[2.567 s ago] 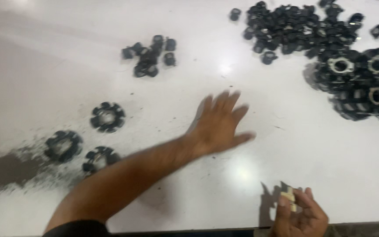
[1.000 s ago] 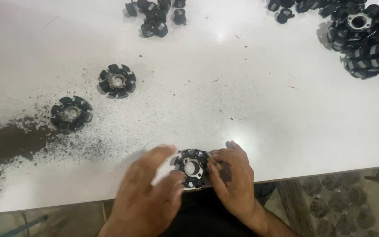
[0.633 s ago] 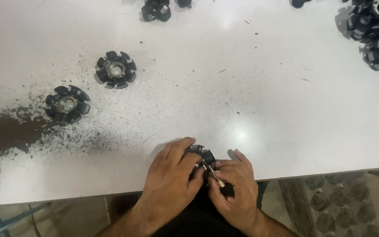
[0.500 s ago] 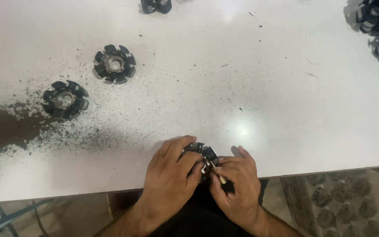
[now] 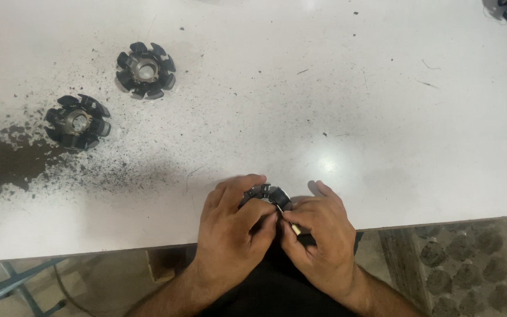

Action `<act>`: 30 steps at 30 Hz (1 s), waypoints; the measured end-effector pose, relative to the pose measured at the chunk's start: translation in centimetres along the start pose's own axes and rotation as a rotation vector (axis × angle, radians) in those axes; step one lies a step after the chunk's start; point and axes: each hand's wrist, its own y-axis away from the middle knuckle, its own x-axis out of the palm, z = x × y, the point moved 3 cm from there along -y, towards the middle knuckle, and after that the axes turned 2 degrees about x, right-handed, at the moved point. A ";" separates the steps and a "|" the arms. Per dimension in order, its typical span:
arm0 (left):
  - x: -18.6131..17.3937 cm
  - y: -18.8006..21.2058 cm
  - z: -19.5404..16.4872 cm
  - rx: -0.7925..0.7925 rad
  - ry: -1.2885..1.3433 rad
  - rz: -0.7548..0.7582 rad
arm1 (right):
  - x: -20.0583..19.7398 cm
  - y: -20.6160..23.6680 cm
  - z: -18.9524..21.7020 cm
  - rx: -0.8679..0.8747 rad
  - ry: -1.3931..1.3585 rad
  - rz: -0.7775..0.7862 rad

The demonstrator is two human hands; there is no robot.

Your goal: The person sits at a white worktable assembling omni wheels. They pick up small black roller pieces, fit them onto the hub of a wheel, and use a small blade to trim or press the rollers into place, setting finished wheels aside with completed ones.

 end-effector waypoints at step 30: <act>-1.8 -0.2 1.1 0.089 -0.063 -0.037 | -0.1 0.6 -0.3 0.008 -0.017 -0.014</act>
